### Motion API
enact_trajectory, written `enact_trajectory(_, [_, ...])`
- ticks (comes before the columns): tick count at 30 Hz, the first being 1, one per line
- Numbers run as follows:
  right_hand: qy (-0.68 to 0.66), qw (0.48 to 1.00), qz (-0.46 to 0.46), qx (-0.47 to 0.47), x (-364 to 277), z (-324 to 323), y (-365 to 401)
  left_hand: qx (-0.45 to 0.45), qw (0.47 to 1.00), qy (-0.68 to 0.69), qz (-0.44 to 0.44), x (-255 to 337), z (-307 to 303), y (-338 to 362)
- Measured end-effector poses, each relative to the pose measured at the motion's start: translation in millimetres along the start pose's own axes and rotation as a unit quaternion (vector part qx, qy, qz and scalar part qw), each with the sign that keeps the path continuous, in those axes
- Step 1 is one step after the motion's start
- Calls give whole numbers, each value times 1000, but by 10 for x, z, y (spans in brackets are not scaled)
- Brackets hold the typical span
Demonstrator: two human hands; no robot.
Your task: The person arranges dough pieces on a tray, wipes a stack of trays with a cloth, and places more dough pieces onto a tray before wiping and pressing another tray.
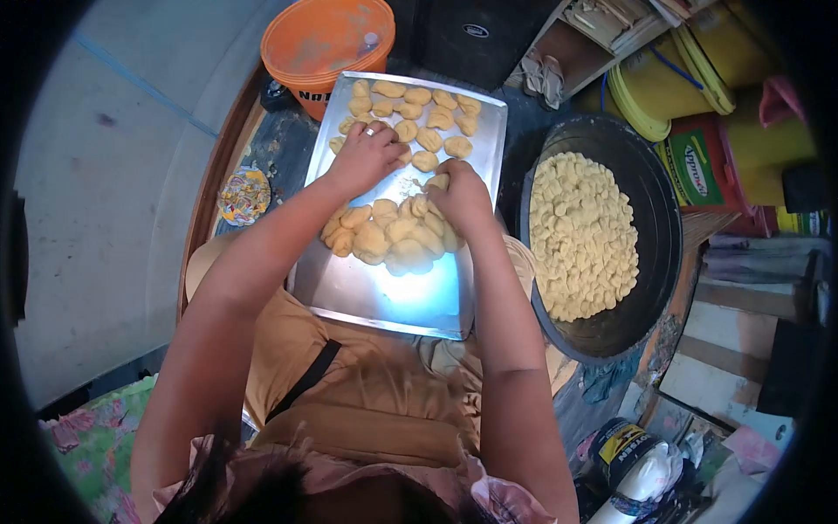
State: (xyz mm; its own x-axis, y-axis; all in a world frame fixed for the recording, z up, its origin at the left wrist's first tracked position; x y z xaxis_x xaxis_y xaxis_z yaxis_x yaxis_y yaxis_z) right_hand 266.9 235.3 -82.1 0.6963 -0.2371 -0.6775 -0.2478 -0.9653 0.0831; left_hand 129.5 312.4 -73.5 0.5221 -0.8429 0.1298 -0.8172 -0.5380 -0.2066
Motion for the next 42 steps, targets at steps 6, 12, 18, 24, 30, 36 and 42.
enact_trajectory(6, [-102, 987, 2, 127, 235, -363, -38, 91, 994, 41, 50, 359, -155, -89])
enact_trajectory(12, [56, 976, -127, 166, -6, -340, 89, 38, 999, 12, 33, 459, -26, -178])
enact_trajectory(18, [-35, 997, -50, -44, -13, 108, 549, -67, 987, 142, -36, 653, 166, 388])
enact_trajectory(24, [-142, 965, 3, -220, 77, 269, 895, -164, 946, 277, -32, 967, 147, 816])
enact_trajectory(30, [-275, 954, 30, -118, 64, 153, 510, 24, 965, 162, -205, 112, -453, 931])
enact_trajectory(36, [-214, 969, -124, 13, -513, 546, -100, -44, 900, 275, -335, -679, 52, 1190])
enact_trajectory(42, [-254, 965, -13, 56, -359, 275, 48, 73, 838, 401, -363, -870, -9, 1155])
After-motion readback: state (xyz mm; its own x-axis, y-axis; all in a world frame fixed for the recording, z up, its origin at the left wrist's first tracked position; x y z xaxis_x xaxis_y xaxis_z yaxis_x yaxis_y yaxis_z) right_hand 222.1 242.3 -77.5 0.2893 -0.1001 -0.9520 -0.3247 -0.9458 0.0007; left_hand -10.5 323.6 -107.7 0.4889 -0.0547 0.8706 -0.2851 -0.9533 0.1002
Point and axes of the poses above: each hand's wrist, its own y-axis away from the middle knuckle, its own z-axis out of the palm, x = y × z, the point moved 9 cm from there along -y, towards the middle knuckle, and after that the axes turned 3 degrees about -y, right-handed, at the moved point
